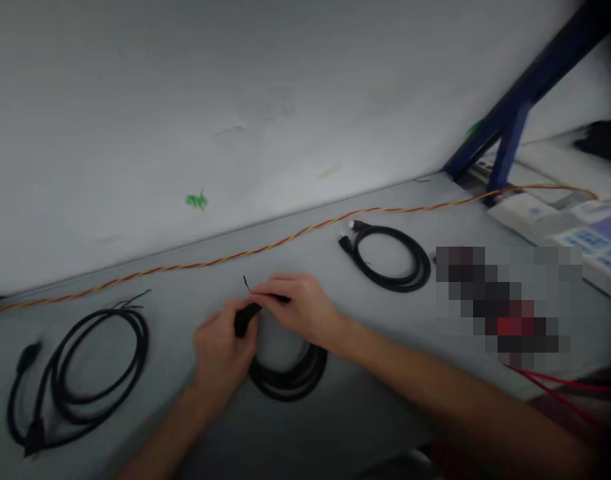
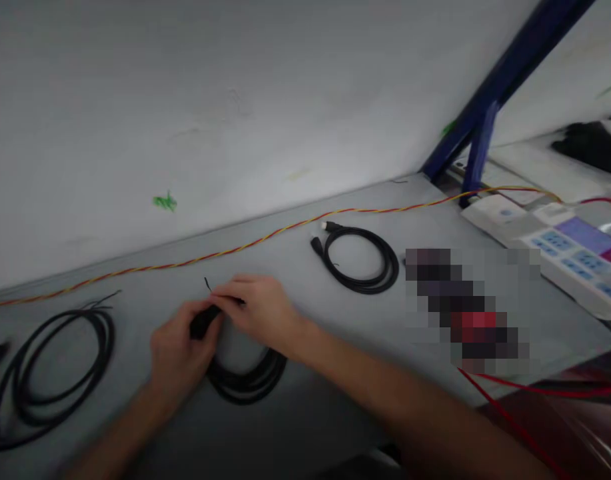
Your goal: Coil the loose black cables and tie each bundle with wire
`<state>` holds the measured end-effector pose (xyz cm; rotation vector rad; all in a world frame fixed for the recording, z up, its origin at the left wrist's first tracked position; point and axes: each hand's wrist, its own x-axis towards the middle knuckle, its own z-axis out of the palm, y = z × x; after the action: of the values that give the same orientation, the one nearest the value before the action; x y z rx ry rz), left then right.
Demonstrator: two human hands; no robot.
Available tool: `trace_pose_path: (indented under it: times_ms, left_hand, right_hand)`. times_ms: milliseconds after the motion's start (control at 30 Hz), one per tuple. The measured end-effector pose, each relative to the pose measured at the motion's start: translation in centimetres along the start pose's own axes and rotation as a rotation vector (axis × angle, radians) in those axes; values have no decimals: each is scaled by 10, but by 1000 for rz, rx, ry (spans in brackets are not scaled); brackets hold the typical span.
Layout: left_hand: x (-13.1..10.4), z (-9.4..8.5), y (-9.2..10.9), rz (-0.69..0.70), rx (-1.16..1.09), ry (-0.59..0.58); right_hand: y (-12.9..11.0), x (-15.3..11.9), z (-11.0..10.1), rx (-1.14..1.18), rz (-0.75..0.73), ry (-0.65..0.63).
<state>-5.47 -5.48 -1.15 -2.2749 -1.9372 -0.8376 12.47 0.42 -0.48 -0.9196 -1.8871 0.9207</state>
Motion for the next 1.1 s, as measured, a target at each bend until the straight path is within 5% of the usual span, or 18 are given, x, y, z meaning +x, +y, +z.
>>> trace_pose_path:
  times_ms: [200,400,733,967,1100]
  left_hand:
    - [0,-2,1,-81,-40,-47]
    - [1,-1,0,-158,-243,-62]
    - [-3,5,2,-188,-409,25]
    - [-5,8,-1,-63,-415,126]
    - [-4,7,-4,102,-320,196]
  right_hand:
    - [1,-2,0,-113,-61,-37]
    - [7,-1,0,44,-98,-17]
    - [7,1,1,-28,29,3]
    - [4,3,3,-15,29,77]
    - [2,2,1,-54,65,-8]
